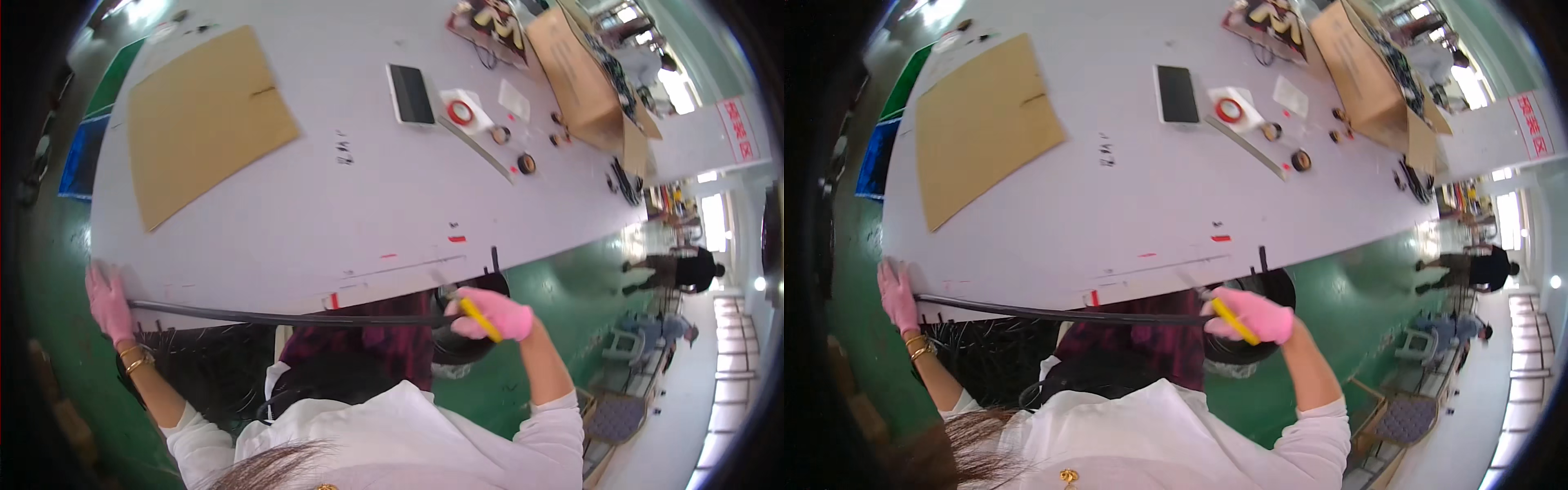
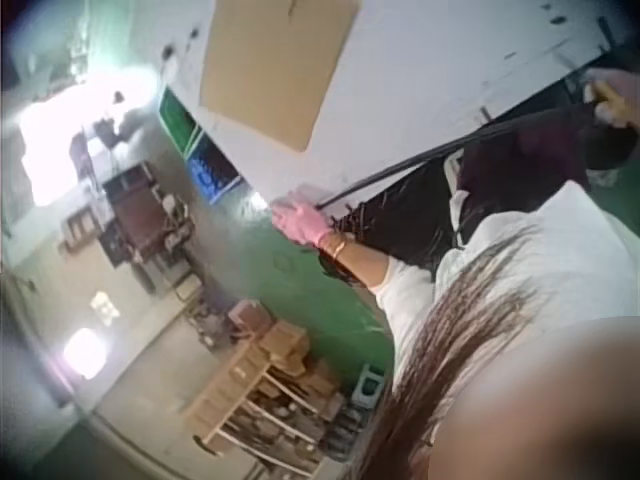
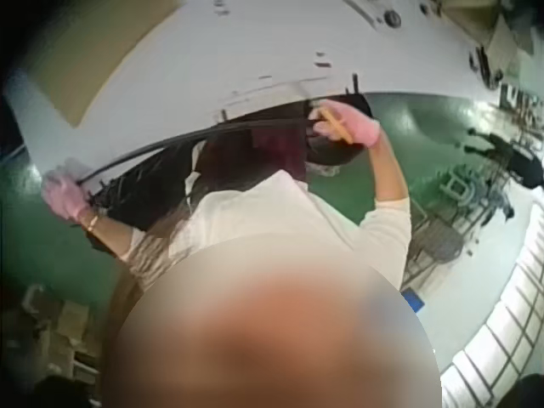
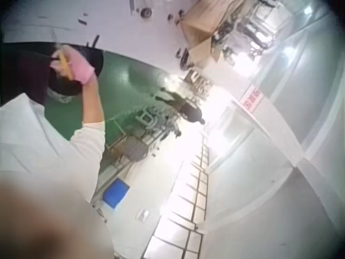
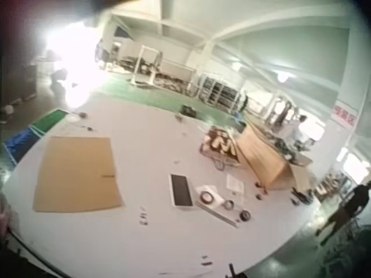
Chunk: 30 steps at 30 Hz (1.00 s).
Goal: The person is measuring and cutting long black plastic cables or tubes into shorter lengths using scissors at a workbench.
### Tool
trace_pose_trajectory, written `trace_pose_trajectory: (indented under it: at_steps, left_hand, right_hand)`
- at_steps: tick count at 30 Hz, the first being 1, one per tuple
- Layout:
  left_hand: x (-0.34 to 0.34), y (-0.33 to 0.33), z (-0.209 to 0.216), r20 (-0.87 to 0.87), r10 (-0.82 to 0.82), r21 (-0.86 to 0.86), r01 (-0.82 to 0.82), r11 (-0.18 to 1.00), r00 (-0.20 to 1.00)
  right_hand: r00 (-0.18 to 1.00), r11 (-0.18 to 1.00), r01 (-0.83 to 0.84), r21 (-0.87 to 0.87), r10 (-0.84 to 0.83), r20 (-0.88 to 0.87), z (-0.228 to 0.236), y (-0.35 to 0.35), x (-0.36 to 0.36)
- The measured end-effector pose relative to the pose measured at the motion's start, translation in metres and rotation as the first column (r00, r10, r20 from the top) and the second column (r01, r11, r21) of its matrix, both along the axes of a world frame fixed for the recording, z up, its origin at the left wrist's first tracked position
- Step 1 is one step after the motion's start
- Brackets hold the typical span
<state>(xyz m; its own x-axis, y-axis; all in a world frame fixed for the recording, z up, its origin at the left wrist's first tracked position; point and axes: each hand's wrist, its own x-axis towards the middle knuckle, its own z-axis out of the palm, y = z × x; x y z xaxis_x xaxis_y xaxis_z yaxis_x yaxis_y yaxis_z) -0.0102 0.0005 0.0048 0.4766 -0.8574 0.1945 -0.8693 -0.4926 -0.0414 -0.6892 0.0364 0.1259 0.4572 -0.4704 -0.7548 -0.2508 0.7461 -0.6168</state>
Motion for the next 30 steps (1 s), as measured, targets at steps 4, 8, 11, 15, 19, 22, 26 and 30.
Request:
trace_pose_trajectory:
  at_steps: [4,8,11,15,19,22,26,30]
  left_hand:
    - [0.013,0.002,-0.001,0.001,-0.035,-0.026,0.035,0.999,0.999]
    - [0.023,0.002,-0.009,-0.031,-0.058,-0.030,0.058,0.998,0.998]
    - [0.032,0.001,-0.015,0.000,-0.105,-0.023,0.105,0.994,0.994]
    - [0.042,0.002,-0.019,-0.023,-0.115,-0.053,0.114,0.992,0.993]
    - [0.046,0.002,-0.020,0.062,-0.169,0.001,0.169,0.986,0.984]
    - [0.045,0.002,-0.020,0.024,-0.158,-0.029,0.159,0.987,0.987]
    - [0.041,0.002,-0.018,0.004,-0.164,-0.068,0.164,0.984,0.986]
    - [0.041,0.002,-0.017,-0.017,-0.125,-0.033,0.124,0.992,0.992]
  right_hand:
    - [0.945,0.932,-0.114,-0.343,-0.004,-0.326,0.014,0.002,-0.060]
    - [0.951,0.959,0.006,-0.284,-0.094,-0.296,-0.009,-0.029,-0.070]
    - [0.768,0.807,-0.395,-0.439,0.028,-0.639,-0.020,-0.042,-0.068]
    - [0.645,0.758,-0.517,-0.399,0.038,-0.763,-0.023,-0.050,-0.063]
    - [0.535,0.774,-0.555,-0.304,0.052,-0.843,-0.028,-0.053,-0.058]
    - [0.473,0.762,-0.594,-0.259,0.069,-0.879,-0.035,-0.056,-0.056]
    - [0.423,0.735,-0.635,-0.238,0.074,-0.903,-0.037,-0.059,-0.055]
    - [0.403,0.717,-0.657,-0.233,0.074,-0.912,-0.034,-0.063,-0.053]
